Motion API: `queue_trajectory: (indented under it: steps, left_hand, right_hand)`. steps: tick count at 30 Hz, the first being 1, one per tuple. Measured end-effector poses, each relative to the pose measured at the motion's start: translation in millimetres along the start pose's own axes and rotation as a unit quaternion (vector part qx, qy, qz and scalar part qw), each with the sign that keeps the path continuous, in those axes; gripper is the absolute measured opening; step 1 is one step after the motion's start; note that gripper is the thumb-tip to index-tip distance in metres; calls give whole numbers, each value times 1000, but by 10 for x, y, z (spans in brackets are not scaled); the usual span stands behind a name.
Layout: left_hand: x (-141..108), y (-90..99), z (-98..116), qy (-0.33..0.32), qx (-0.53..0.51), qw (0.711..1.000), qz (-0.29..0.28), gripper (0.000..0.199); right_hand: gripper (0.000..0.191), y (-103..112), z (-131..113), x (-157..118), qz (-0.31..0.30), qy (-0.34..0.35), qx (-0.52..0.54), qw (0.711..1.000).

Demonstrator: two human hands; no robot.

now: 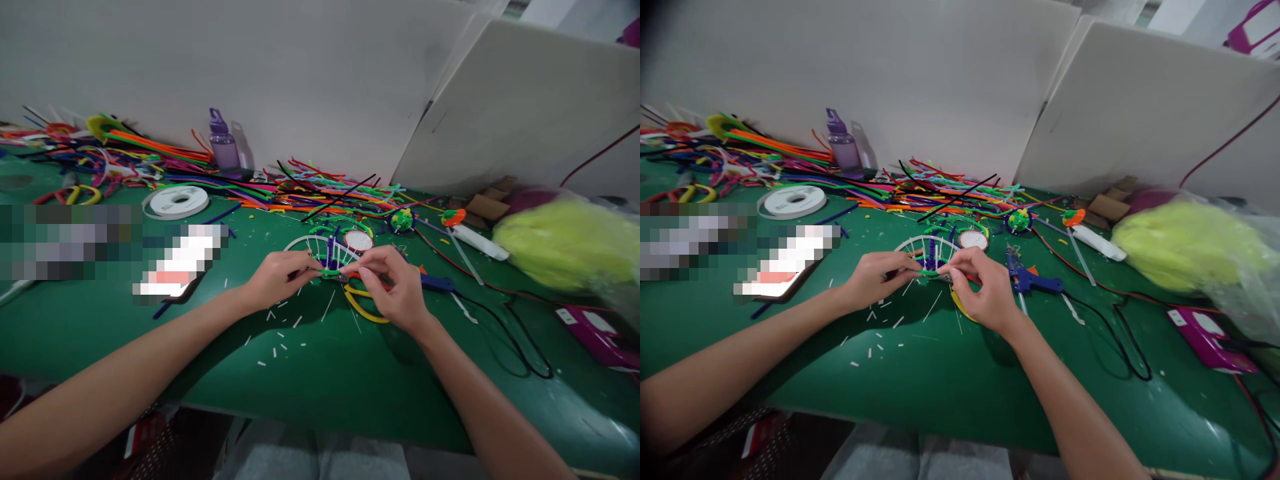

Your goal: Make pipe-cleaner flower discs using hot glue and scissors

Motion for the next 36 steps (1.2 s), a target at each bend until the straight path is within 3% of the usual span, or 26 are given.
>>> queue_trajectory:
  steps: [29, 31, 36]
  left_hand:
    - [13, 12, 20, 3, -10, 1000, -9, 12]
    - [11, 16, 20, 4, -15, 1000, -6, 12]
    - [13, 31, -20, 37, -54, 998, 9, 13]
  right_hand:
    - [21, -15, -76, -6, -3, 62, -68, 996]
    - [19, 16, -70, -12, 21, 53, -64, 996]
    - [6, 197, 30, -42, 146, -7, -36, 989]
Point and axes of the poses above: each hand's wrist, its own x-axis towards the middle knuckle, its own y-axis out of the back of the hand, z = x × y, the point moved 6 cm from there along x, towards the middle knuckle, and after that the axes turned 15 degrees about -z, right-handed, at the moved point
